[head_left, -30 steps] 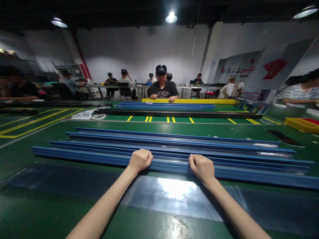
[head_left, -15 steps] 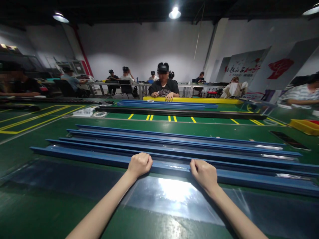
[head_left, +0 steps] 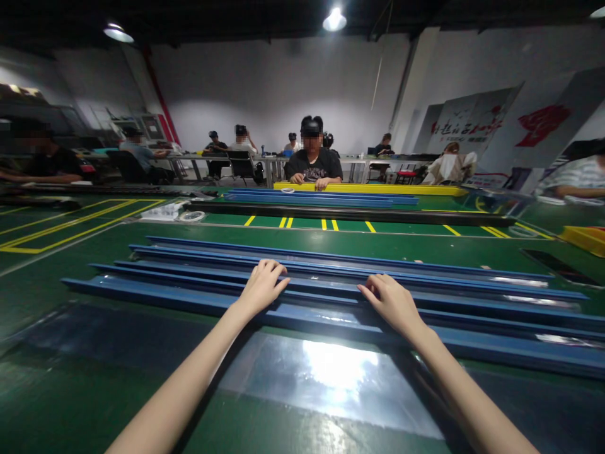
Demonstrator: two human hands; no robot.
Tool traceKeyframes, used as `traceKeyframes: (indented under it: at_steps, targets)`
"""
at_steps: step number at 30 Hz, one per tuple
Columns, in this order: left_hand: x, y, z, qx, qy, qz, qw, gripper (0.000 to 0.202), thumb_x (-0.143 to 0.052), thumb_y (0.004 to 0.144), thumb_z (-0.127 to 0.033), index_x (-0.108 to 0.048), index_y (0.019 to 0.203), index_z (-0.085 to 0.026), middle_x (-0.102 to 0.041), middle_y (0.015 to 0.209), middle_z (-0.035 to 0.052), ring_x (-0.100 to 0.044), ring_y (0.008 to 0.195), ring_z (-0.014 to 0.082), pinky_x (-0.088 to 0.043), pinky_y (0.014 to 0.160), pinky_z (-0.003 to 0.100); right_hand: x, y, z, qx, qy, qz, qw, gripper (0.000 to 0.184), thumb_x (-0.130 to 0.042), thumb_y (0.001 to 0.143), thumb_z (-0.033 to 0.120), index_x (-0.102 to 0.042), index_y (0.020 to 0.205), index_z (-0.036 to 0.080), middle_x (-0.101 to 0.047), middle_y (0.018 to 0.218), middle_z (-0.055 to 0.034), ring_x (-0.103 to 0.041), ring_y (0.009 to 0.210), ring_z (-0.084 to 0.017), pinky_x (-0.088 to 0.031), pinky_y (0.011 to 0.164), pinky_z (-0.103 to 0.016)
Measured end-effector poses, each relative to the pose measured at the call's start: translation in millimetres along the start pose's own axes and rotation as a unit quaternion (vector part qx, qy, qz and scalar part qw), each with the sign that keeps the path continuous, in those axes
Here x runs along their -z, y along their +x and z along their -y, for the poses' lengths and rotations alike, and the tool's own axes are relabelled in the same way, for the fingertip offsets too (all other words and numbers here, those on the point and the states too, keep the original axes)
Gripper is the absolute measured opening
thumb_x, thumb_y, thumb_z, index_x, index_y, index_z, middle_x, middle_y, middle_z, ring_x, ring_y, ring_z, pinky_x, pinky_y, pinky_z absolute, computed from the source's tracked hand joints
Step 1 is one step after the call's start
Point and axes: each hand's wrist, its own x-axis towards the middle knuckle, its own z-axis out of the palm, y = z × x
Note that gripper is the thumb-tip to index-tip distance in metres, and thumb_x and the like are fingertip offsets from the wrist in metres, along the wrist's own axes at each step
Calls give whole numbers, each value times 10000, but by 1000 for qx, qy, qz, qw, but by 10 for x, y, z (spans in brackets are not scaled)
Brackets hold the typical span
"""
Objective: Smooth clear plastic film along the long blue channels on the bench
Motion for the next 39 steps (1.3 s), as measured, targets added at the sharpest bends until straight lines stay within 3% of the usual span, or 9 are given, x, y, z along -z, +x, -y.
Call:
traceKeyframes:
  at_steps: [5, 9, 18, 39]
  targets:
    - [-92, 96, 276, 3, -50, 126, 991, 203, -525, 770, -356, -586, 927, -243, -562, 1004, 26, -460, 964, 209, -359, 838, 335, -66, 154, -135, 5, 58, 89, 994, 229, -487, 767, 420, -567, 758, 205, -616, 780, -19, -538, 712, -141, -319, 564, -217]
    - [-83, 136, 318, -12, -90, 173, 981, 149, -498, 786, -294, -598, 871, -222, -592, 934, 17, -521, 901, 168, -378, 789, 261, -72, 186, -118, -20, 31, 119, 992, 222, -520, 747, 413, -565, 691, 202, -628, 746, -22, -547, 669, -137, -281, 521, -216]
    - [-120, 141, 269, -16, -61, 148, 987, 158, -446, 801, -222, -602, 829, -217, -606, 854, 15, -561, 787, 148, -386, 683, 219, -122, 186, -38, -35, -39, 90, 995, 234, -488, 773, 399, -554, 682, 194, -638, 752, -31, -565, 663, -147, -228, 498, -234]
    - [-273, 348, 428, 18, 16, 91, 996, 174, -452, 801, -221, -624, 818, -208, -636, 802, 35, -553, 777, 173, -385, 709, 256, -280, 509, 40, -54, -58, 85, 993, 219, -456, 806, 368, -561, 733, 189, -642, 831, -44, -583, 729, -153, -260, 491, -231]
